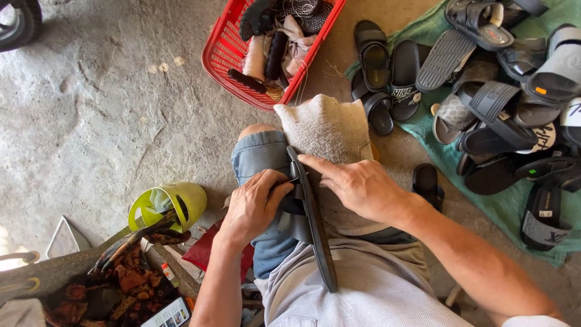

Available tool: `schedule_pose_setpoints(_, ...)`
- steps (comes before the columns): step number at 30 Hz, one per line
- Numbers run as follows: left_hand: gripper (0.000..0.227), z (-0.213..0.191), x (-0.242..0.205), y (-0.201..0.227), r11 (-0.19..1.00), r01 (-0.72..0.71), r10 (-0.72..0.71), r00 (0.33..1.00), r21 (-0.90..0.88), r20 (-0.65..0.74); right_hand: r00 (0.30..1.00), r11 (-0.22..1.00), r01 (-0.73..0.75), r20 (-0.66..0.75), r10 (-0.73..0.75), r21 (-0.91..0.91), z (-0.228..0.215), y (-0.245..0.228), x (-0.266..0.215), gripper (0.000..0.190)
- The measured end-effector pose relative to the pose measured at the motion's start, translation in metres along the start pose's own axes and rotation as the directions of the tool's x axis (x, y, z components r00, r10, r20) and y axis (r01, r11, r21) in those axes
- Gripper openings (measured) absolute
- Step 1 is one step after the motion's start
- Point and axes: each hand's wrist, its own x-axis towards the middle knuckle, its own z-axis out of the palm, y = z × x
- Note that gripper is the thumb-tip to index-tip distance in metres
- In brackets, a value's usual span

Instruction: Hand-stitching a black sandal strap to its sole using a needle and thread.

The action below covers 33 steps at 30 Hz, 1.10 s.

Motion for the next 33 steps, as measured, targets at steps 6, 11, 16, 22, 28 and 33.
schedule_pose_setpoints(6, 0.028, 0.003, -0.002, -0.01, 1.0, -0.02, 0.02, 0.995, 0.001, 0.097, 0.967, 0.986, 0.106, 0.246, -0.071, -0.131, -0.016, 0.008, 0.023, 0.046)
schedule_pose_setpoints(11, 0.052, 0.038, -0.024, -0.038, 0.919, 0.027, 0.033, 0.989, 0.394, -0.145, 0.907, 0.975, 0.157, 0.414, -0.08, -0.156, -0.013, 0.006, 0.047, 0.05)
schedule_pose_setpoints(16, 0.065, 0.031, -0.035, -0.034, 0.914, 0.18, -0.086, 0.962, 0.363, -0.259, 0.883, 0.939, 0.241, 0.458, -0.108, -0.244, -0.004, 0.009, 0.058, 0.048)
schedule_pose_setpoints(22, 0.053, 0.035, -0.073, -0.052, 0.931, 0.267, -0.215, 0.952, 0.25, -0.216, 0.911, 0.826, 0.381, 0.319, -0.26, -0.415, 0.0, 0.008, 0.053, 0.036)
schedule_pose_setpoints(28, 0.066, 0.035, -0.134, -0.086, 0.922, 0.369, -0.322, 0.9, 0.119, -0.295, 0.928, 0.883, 0.33, 0.286, -0.238, -0.334, 0.003, 0.015, 0.042, 0.051)
schedule_pose_setpoints(33, 0.068, 0.025, -0.114, -0.071, 0.928, 0.359, -0.309, 0.895, 0.105, -0.323, 0.956, 0.974, 0.133, 0.284, -0.076, -0.185, 0.012, 0.012, 0.014, 0.059)
